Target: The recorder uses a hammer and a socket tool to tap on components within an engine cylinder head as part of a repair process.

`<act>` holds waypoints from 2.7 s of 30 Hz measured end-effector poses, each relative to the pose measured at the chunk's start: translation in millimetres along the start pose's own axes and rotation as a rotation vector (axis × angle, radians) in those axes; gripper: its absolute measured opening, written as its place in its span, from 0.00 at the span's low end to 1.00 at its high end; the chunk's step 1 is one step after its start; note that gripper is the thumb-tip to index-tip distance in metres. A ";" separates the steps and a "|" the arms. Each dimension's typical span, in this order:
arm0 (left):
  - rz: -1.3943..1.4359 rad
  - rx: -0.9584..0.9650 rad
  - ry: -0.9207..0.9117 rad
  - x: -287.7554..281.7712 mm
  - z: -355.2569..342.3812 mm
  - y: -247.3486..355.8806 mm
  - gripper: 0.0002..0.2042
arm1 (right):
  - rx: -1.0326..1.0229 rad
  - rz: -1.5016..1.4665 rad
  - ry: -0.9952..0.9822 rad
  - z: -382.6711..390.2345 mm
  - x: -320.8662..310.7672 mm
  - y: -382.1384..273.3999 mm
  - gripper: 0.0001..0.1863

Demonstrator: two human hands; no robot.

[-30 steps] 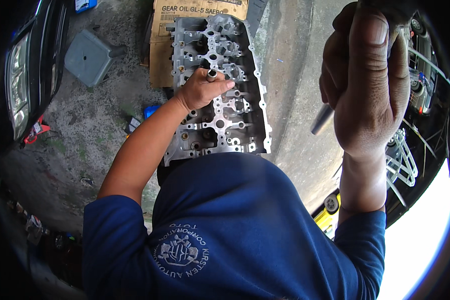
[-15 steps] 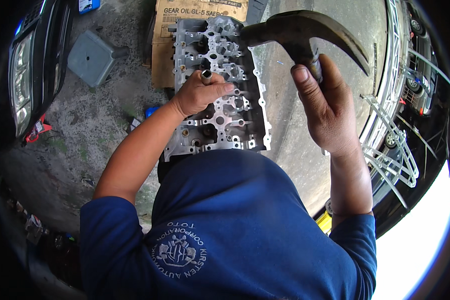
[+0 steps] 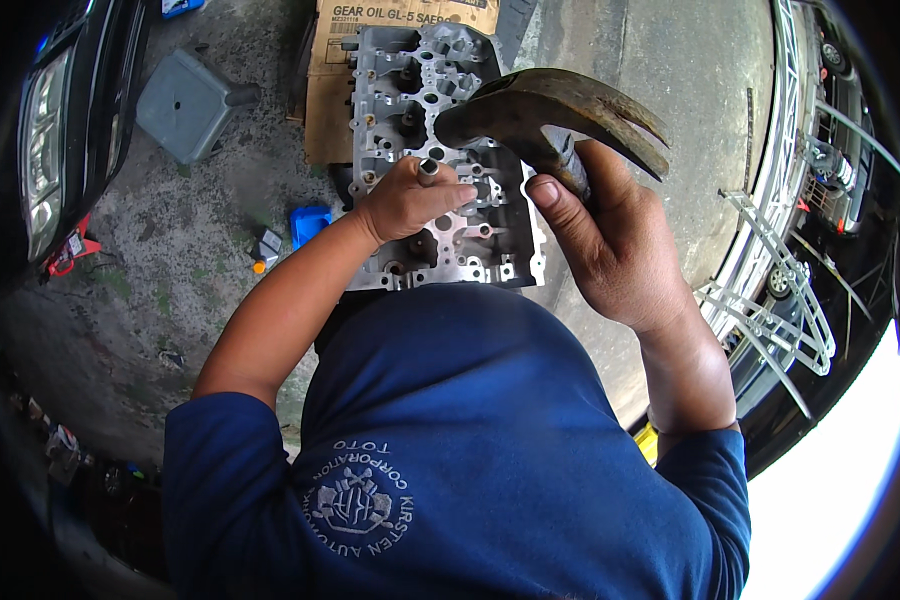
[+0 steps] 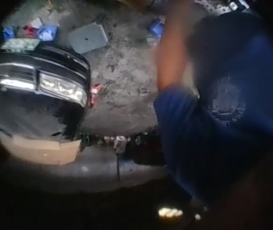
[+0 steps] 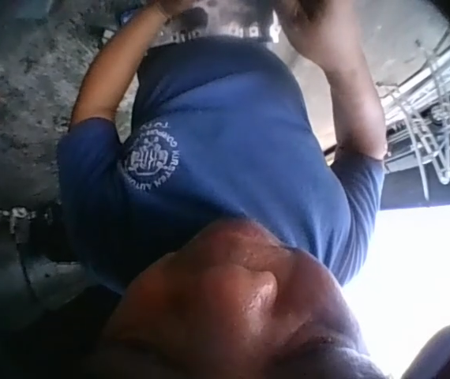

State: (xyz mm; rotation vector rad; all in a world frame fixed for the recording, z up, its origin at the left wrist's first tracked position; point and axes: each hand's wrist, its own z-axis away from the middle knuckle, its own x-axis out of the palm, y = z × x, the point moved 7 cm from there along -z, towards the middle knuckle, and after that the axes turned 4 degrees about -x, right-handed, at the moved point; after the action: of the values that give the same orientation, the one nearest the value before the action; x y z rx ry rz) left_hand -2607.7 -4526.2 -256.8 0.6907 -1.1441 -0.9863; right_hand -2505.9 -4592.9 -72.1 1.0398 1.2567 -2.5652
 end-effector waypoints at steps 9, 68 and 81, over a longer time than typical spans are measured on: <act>0.004 0.034 -0.015 3.7 -5.0 -12.4 0.18 | -0.088 -0.003 -0.008 3.0 -2.1 -18.0 0.20; -0.021 0.105 0.059 20.7 14.9 26.0 0.22 | -0.023 -0.007 0.091 31.2 -9.0 -17.0 0.21; -0.215 0.135 0.084 27.6 15.4 18.9 0.17 | 0.115 0.318 -0.245 20.5 14.5 -14.2 0.20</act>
State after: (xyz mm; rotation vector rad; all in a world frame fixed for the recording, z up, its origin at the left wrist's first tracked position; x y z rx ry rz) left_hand -2614.4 -4542.6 -224.5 0.9703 -1.0852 -1.0558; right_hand -2533.2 -4595.7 -62.9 0.8322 0.8204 -2.4470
